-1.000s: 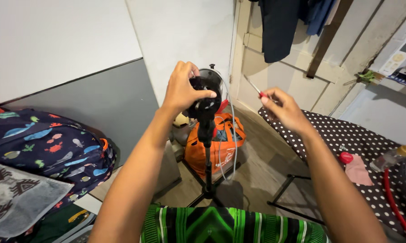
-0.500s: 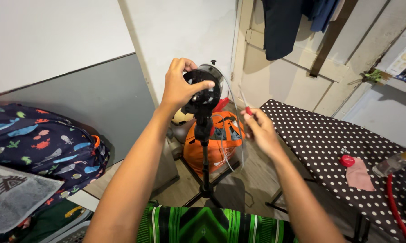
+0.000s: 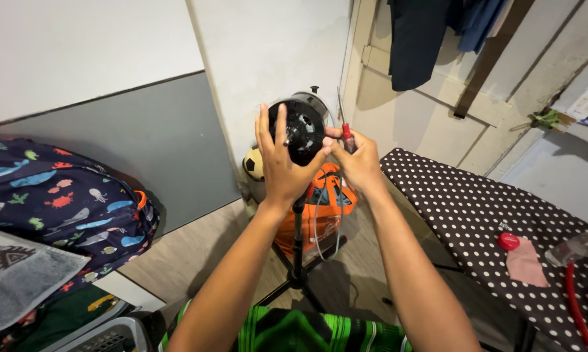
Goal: The person uses a screwdriver to tighten screws on the back of a fan motor mounted on a stand. The person repeatedly adjusts the motor housing and tightens multiple screws around the central hub.
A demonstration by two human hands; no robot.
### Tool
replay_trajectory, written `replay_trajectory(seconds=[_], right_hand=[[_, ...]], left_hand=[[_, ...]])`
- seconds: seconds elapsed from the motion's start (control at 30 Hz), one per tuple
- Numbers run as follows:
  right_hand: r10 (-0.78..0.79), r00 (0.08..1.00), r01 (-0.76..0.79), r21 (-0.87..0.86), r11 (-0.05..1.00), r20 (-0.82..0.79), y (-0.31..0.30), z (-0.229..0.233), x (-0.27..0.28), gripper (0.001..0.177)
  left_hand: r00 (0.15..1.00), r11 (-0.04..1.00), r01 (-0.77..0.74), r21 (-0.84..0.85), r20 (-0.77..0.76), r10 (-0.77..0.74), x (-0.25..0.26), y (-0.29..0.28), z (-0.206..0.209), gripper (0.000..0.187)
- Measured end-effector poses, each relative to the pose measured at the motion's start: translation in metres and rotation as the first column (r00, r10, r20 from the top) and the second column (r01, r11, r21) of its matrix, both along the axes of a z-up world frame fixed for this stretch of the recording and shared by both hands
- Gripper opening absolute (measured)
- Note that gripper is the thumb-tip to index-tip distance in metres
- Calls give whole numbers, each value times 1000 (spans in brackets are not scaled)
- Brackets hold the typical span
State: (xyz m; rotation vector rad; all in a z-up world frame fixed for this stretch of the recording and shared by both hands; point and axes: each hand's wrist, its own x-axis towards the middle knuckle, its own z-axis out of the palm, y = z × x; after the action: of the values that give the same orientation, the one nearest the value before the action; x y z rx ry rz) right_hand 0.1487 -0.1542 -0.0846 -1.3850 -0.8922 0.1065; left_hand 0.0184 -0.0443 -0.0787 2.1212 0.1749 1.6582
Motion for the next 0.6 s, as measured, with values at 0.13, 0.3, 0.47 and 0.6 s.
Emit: replay_trajectory(seconds=[0.13, 0.3, 0.47, 0.6], right_hand=[[84, 993, -85, -8, 996, -83, -6, 14, 2, 30], [29, 986, -34, -26, 999, -165, -3, 18, -6, 30], [11, 985, -11, 4, 1000, -173, 2, 17, -8, 33], [69, 984, -64, 39, 997, -166, 2, 20, -9, 32]], left_hand=[[996, 996, 92, -2, -4, -92, 7, 16, -7, 75], [1000, 1000, -10, 6, -8, 10, 17, 29, -7, 47], [999, 997, -44, 59, -12, 45, 18, 37, -7, 46], [999, 998, -35, 57, -25, 36, 18, 39, -8, 45]])
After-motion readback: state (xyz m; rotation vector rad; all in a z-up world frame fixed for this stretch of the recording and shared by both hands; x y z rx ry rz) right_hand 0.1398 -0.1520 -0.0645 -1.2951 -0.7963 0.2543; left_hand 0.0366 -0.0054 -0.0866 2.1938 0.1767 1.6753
